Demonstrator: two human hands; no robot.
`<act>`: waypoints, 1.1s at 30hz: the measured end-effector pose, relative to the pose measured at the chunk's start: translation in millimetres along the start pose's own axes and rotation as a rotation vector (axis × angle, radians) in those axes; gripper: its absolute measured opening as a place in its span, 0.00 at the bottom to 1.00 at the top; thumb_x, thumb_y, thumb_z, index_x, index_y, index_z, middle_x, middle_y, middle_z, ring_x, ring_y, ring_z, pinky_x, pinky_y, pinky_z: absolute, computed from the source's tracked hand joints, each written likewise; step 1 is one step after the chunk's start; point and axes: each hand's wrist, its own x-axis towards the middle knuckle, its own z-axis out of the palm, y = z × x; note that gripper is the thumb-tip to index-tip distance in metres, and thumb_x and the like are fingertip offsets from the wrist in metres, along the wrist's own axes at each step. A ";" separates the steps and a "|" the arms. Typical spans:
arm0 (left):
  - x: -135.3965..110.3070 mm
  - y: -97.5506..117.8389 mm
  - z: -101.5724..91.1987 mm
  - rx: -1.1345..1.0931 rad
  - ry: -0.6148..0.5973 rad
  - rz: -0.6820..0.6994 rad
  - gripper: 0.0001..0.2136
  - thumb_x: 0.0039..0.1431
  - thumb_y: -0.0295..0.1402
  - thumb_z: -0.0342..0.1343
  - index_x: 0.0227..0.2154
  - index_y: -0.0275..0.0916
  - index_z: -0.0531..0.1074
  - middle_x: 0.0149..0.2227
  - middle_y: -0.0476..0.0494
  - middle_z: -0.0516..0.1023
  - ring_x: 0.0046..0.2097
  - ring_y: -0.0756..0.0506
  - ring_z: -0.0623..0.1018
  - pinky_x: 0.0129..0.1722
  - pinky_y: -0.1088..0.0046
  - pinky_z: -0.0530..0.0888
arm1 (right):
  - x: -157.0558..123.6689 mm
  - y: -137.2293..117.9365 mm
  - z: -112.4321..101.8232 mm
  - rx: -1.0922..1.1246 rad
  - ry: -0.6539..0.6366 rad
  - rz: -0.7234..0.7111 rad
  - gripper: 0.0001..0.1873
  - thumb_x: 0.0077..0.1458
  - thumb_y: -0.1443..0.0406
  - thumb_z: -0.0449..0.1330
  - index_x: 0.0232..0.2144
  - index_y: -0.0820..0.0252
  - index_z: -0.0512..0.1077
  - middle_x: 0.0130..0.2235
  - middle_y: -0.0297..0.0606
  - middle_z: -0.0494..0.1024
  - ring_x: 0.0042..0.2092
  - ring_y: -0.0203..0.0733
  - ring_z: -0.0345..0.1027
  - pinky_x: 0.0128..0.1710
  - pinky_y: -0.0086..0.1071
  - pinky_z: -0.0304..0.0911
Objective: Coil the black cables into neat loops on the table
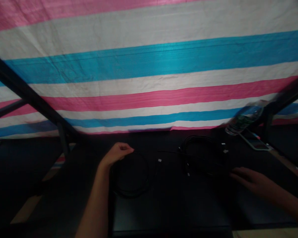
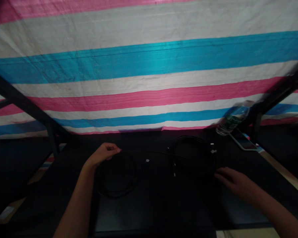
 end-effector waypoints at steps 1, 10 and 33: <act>0.9 1.5 4.0 -0.009 0.003 0.013 0.17 0.50 0.47 0.67 0.29 0.35 0.78 0.19 0.54 0.64 0.20 0.55 0.60 0.19 0.78 0.52 | 2.0 -13.9 1.3 0.006 0.006 -0.031 0.15 0.52 0.50 0.59 0.34 0.50 0.79 0.39 0.57 0.81 0.40 0.57 0.78 0.44 0.47 0.72; 11.0 7.5 44.2 -0.187 0.073 0.129 0.17 0.50 0.46 0.67 0.32 0.35 0.78 0.20 0.55 0.65 0.18 0.57 0.58 0.18 0.79 0.51 | 31.2 -221.8 39.1 0.014 -0.063 -0.403 0.25 0.66 0.63 0.50 0.63 0.58 0.66 0.54 0.49 0.76 0.50 0.51 0.75 0.51 0.43 0.70; 0.4 5.6 5.7 -0.026 0.080 0.075 0.16 0.47 0.46 0.68 0.26 0.35 0.79 0.16 0.54 0.65 0.19 0.54 0.60 0.20 0.76 0.52 | 53.2 -117.3 -39.1 0.189 -0.438 -0.126 0.22 0.51 0.62 0.59 0.48 0.53 0.81 0.48 0.40 0.83 0.47 0.54 0.78 0.49 0.39 0.72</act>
